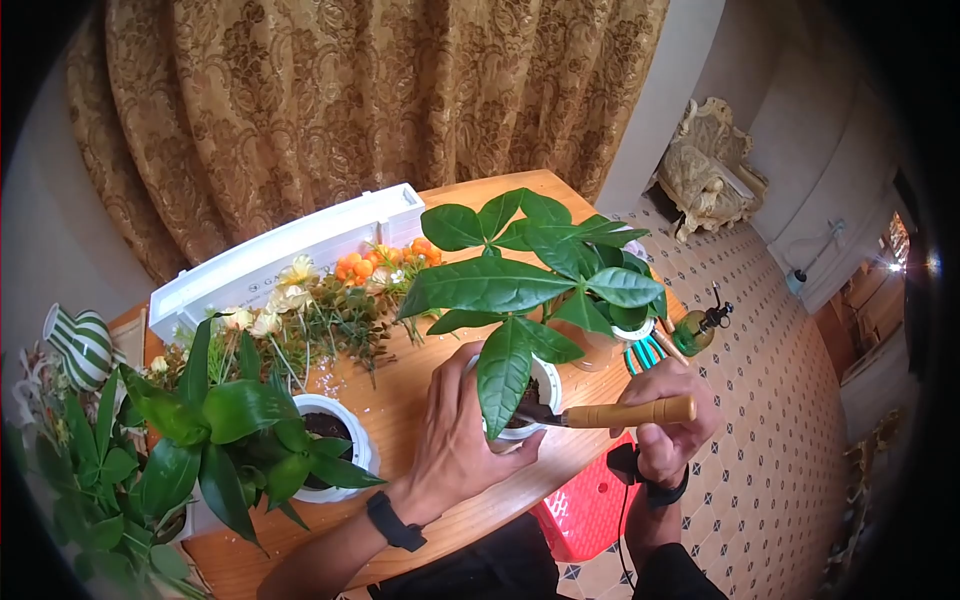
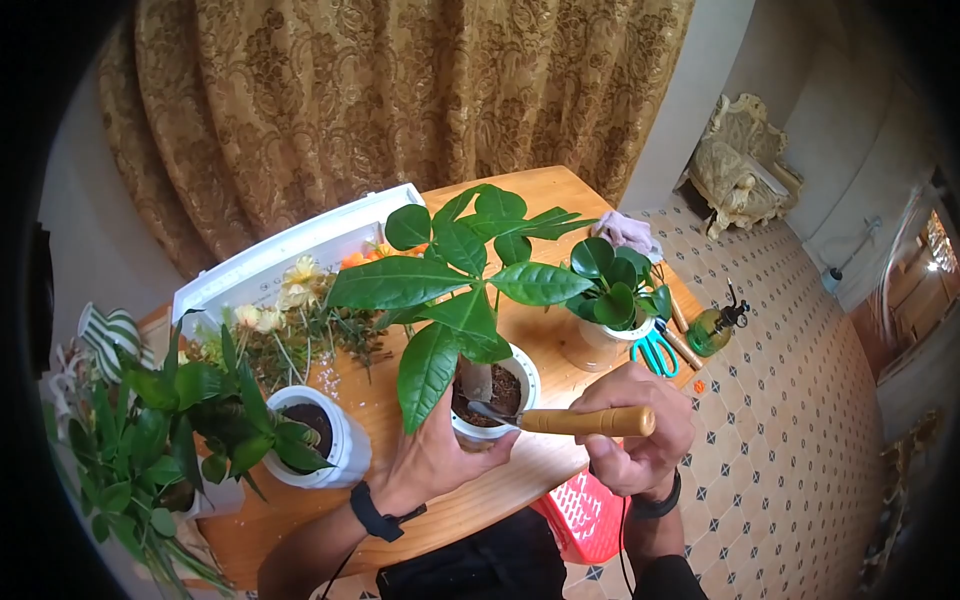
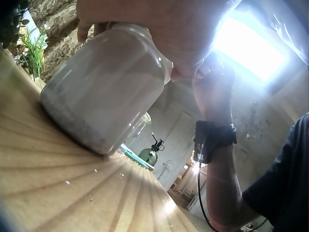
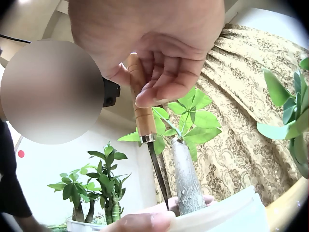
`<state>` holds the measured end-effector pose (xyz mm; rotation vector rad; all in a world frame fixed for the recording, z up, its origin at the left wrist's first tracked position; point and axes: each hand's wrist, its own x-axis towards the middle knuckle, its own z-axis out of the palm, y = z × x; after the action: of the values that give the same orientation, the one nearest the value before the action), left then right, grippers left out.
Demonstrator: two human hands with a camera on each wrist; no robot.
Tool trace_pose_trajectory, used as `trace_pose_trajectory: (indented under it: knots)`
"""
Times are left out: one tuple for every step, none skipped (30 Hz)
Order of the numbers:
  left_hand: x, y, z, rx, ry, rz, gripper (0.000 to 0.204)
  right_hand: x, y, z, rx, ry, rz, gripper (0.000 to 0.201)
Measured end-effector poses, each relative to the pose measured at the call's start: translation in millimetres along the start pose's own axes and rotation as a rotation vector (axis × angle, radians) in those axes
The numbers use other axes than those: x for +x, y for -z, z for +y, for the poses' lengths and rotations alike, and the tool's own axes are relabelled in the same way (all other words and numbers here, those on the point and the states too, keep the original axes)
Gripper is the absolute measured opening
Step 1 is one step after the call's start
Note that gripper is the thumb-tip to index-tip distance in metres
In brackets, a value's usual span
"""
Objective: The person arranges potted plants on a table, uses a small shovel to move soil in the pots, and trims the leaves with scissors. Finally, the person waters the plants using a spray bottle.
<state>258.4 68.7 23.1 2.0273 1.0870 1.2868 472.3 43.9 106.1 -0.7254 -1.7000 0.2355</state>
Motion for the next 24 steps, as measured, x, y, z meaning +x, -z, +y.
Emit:
trace_pose_trajectory:
  knots:
    - [0.1, -0.1, 0.1, 0.000, -0.007, 0.004, 0.092, -0.7, -0.6, 0.1, 0.003, -0.013, -0.026, 0.028]
    - [0.5, 0.2, 0.2, 0.000, -0.008, 0.004, 0.092, -1.0, -1.1, 0.0, 0.005, -0.027, -0.052, 0.026]
    - [1.1, 0.4, 0.3, -0.002, -0.008, 0.001, 0.092, 0.1, -1.7, -0.2, -0.008, -0.033, -0.087, 0.025]
    - [1.2, 0.2, 0.1, -0.002, -0.009, -0.001, 0.091, 1.6, -3.0, 1.9, -0.008, -0.033, -0.086, 0.025]
    - [1.3, 0.1, -0.1, -0.003, -0.010, -0.002, 0.091, 3.3, -4.6, 5.6, -0.023, 0.011, -0.132, 0.030]
    - [1.0, -0.9, -1.2, -0.010, -0.019, 0.003, 0.091, 5.1, -6.0, 7.8, -0.038, 0.056, -0.179, 0.035]
    - [1.2, -1.0, -1.0, -0.014, -0.024, 0.006, 0.091, 6.8, -6.7, 7.0, -0.035, 0.049, -0.195, 0.033]
    - [1.3, -1.0, -0.8, -0.017, -0.029, 0.008, 0.091, 7.1, -7.8, 5.4, -0.035, 0.050, -0.195, 0.033]
    - [2.1, -0.1, 0.6, -0.017, -0.027, 0.007, 0.091, 7.4, -9.2, 3.8, -0.030, 0.004, -0.178, 0.027]
    - [2.6, 0.5, 1.5, -0.017, -0.026, 0.007, 0.090, 7.4, -10.0, 3.2, -0.026, -0.043, -0.162, 0.022]
    - [3.1, 1.1, 2.3, -0.017, -0.025, 0.007, 0.090, 7.1, -10.0, 3.5, -0.025, -0.042, -0.162, 0.022]
    - [3.3, 1.4, 2.9, -0.019, -0.024, 0.008, 0.090, 6.6, -9.5, 4.0, -0.020, -0.043, -0.162, 0.022]
    - [3.3, 1.5, 3.1, -0.022, -0.022, 0.008, 0.090, 6.1, -8.9, 4.4, -0.016, -0.044, -0.163, 0.022]
    - [3.1, 0.8, 2.5, -0.022, -0.021, 0.008, 0.090, 5.5, -8.4, 4.5, -0.016, -0.045, -0.163, 0.022]
    - [2.8, -0.2, 1.2, -0.027, -0.024, 0.009, 0.091, 4.9, -7.9, 4.6, -0.020, -0.043, -0.153, 0.023]
    - [2.4, -0.9, 0.4, -0.029, -0.025, 0.009, 0.091, 4.4, -7.4, 4.8, -0.024, -0.041, -0.144, 0.023]
    - [2.1, -1.6, -0.5, -0.031, -0.026, 0.009, 0.091, 4.0, -6.5, 5.0, -0.024, -0.042, -0.144, 0.023]
    - [1.6, -1.9, -1.0, -0.030, -0.018, 0.005, 0.092, 3.6, -5.8, 5.3, -0.022, -0.049, -0.135, 0.023]
    - [1.4, -1.7, -1.3, -0.029, -0.014, 0.003, 0.092, 3.1, -5.4, 5.6, -0.019, -0.055, -0.127, 0.024]
    - [1.1, -1.5, -1.5, -0.028, -0.009, 0.001, 0.093, 2.2, -5.7, 6.3, -0.019, -0.055, -0.127, 0.024]
    - [1.0, -1.0, -1.7, -0.017, -0.008, -0.005, 0.093, 1.1, -6.1, 7.4, 0.000, -0.076, -0.102, 0.024]
    - [1.0, -0.8, -1.8, -0.012, -0.008, -0.008, 0.093, 0.3, -6.4, 7.9, 0.019, -0.097, -0.077, 0.024]
    - [0.9, -0.6, -1.9, -0.006, -0.007, -0.010, 0.094, -0.3, -6.6, 7.7, 0.019, -0.097, -0.077, 0.024]
    - [0.7, -0.7, -1.9, -0.006, -0.008, -0.010, 0.094, -1.0, -6.5, 7.5, 0.026, -0.123, -0.065, 0.025]
